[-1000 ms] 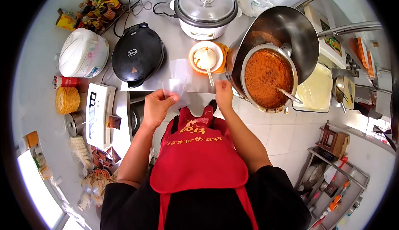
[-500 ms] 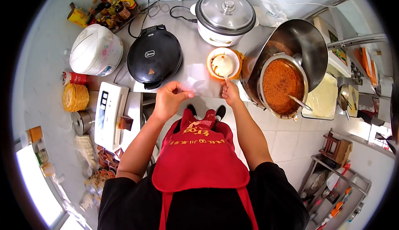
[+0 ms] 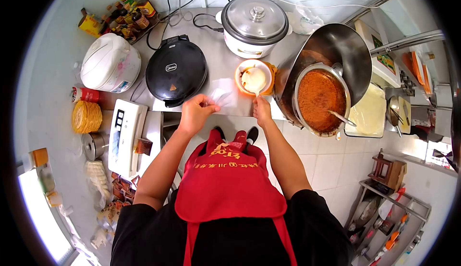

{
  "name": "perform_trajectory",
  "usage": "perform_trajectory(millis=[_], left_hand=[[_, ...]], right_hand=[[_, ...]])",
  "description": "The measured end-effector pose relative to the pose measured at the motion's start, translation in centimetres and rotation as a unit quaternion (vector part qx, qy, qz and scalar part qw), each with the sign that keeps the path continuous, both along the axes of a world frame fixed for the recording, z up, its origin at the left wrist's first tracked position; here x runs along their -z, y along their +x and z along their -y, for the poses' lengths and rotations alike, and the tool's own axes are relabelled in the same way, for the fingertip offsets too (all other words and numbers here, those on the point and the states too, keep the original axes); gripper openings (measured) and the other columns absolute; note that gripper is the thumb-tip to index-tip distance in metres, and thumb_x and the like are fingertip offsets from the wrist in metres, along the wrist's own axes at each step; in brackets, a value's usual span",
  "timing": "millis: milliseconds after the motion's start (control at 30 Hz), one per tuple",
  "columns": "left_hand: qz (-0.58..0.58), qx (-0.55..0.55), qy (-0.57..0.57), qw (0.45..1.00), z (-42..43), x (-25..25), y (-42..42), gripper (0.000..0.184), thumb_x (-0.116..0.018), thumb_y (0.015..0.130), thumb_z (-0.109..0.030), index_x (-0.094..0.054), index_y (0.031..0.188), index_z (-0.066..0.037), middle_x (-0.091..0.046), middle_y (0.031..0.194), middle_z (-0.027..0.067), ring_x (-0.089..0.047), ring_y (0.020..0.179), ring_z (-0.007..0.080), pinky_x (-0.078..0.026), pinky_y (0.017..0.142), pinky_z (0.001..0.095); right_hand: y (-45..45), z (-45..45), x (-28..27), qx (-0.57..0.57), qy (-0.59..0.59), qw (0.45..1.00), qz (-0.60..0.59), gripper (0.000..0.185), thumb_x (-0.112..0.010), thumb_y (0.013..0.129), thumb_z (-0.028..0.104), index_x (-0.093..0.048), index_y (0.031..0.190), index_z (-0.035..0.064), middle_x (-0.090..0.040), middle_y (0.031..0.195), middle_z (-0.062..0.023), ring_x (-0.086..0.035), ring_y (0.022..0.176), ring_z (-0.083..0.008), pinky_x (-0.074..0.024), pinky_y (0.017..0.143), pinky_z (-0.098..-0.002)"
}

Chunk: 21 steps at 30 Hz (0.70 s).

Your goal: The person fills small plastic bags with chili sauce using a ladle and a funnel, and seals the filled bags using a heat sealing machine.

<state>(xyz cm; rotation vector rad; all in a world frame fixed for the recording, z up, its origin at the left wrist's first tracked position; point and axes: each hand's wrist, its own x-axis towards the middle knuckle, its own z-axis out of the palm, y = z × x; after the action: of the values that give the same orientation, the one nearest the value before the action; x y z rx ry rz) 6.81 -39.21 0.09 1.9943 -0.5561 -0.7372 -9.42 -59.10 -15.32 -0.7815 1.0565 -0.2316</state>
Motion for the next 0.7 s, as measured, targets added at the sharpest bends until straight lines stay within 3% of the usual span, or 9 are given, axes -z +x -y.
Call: perform_trajectory(millis=[67,167,267,400,433,533,600,633,700], left_hand=[[-0.009,0.001,-0.005,1.000,0.2,1.4,0.6,0.020,-0.083,0.074,-0.011,-0.067,0.080,-0.001,-0.059,0.068,0.0011,-0.048,0.062,0.0081,-0.042,0.057,0.0266],[-0.005,0.003,-0.016,1.000,1.1,1.5,1.3,0.020,-0.083,0.073,-0.010,-0.067,0.080,-0.001,-0.059,0.067,0.0012,-0.048,0.061,0.0088,-0.042,0.057,0.0270],[0.017,0.016,-0.025,0.999,2.4,0.7,1.9,0.020,-0.083,0.074,-0.010,-0.067,0.082,-0.001,-0.061,0.069,0.0009,-0.050,0.062,0.0079,-0.043,0.057,0.0255],[0.036,0.036,-0.042,0.998,4.0,-0.1,2.2,0.021,-0.083,0.074,-0.009,-0.067,0.083,0.001,-0.062,0.069,0.0015,-0.052,0.063,0.0070,-0.044,0.059,0.0245],[0.035,0.040,-0.045,0.998,4.3,-0.5,2.1,0.021,-0.083,0.074,-0.009,-0.067,0.083,0.001,-0.062,0.069,0.0015,-0.052,0.063,0.0070,-0.044,0.059,0.0245],[0.024,0.054,-0.036,0.998,5.2,-1.3,1.9,0.022,-0.083,0.074,-0.010,-0.066,0.082,0.002,-0.062,0.068,0.0020,-0.052,0.063,0.0070,-0.045,0.058,0.0250],[0.033,0.066,-0.020,0.997,5.5,-1.6,2.0,0.023,-0.083,0.075,-0.010,-0.066,0.082,0.003,-0.062,0.068,0.0022,-0.052,0.063,0.0072,-0.045,0.058,0.0253],[0.035,0.066,-0.021,0.997,5.6,-1.9,1.9,0.023,-0.083,0.075,-0.010,-0.066,0.082,0.003,-0.062,0.068,0.0022,-0.052,0.063,0.0072,-0.045,0.058,0.0253],[0.024,0.078,-0.020,0.996,5.8,-2.7,1.8,0.022,-0.083,0.075,-0.010,-0.066,0.082,0.003,-0.062,0.068,0.0022,-0.052,0.063,0.0072,-0.045,0.058,0.0252]], right_hand=[[0.2,0.1,0.1,0.007,-0.003,1.000,-0.010,0.031,-0.045,0.102,0.036,-0.051,0.082,0.0130,-0.038,0.058,0.0063,-0.030,0.043,-0.0055,-0.0208,0.038,-0.0232],[-0.5,-0.6,-1.3,0.023,-0.181,0.983,-0.032,0.033,-0.045,0.103,0.035,-0.054,0.085,0.0086,-0.042,0.067,0.0044,-0.036,0.059,-0.0065,-0.0296,0.052,-0.0247],[-2.1,-1.1,-4.7,0.027,-0.246,0.969,-0.009,0.033,-0.045,0.103,0.035,-0.055,0.088,0.0077,-0.043,0.069,0.0033,-0.036,0.063,-0.0064,-0.0312,0.057,-0.0236],[-3.2,-1.4,-9.4,0.027,-0.439,0.898,-0.025,0.035,-0.045,0.104,0.035,-0.053,0.088,0.0047,-0.047,0.073,0.0004,-0.044,0.069,-0.0106,-0.0396,0.063,-0.0298],[-3.1,-1.6,-11.0,0.030,-0.441,0.896,-0.027,0.035,-0.045,0.104,0.035,-0.053,0.088,0.0047,-0.047,0.073,0.0004,-0.044,0.069,-0.0106,-0.0396,0.063,-0.0298],[-3.0,-2.0,-13.2,0.042,-0.495,0.868,-0.018,0.035,-0.046,0.104,0.032,-0.052,0.088,0.0025,-0.052,0.075,-0.0049,-0.049,0.071,-0.0167,-0.0428,0.067,-0.0345],[-3.1,-1.9,-13.0,-0.015,-0.521,0.851,-0.072,0.033,-0.046,0.104,0.030,-0.052,0.088,0.0018,-0.054,0.077,-0.0111,-0.052,0.070,-0.0233,-0.0437,0.068,-0.0366],[-2.9,-2.1,-13.3,-0.007,-0.561,0.824,-0.077,0.030,-0.046,0.103,0.028,-0.053,0.089,0.0015,-0.056,0.076,-0.0166,-0.055,0.069,-0.0307,-0.0444,0.066,-0.0399],[-2.9,-2.4,-13.2,-0.016,-0.572,0.815,-0.087,0.029,-0.047,0.103,0.027,-0.053,0.090,0.0020,-0.056,0.076,-0.0171,-0.056,0.070,-0.0329,-0.0448,0.066,-0.0417]])
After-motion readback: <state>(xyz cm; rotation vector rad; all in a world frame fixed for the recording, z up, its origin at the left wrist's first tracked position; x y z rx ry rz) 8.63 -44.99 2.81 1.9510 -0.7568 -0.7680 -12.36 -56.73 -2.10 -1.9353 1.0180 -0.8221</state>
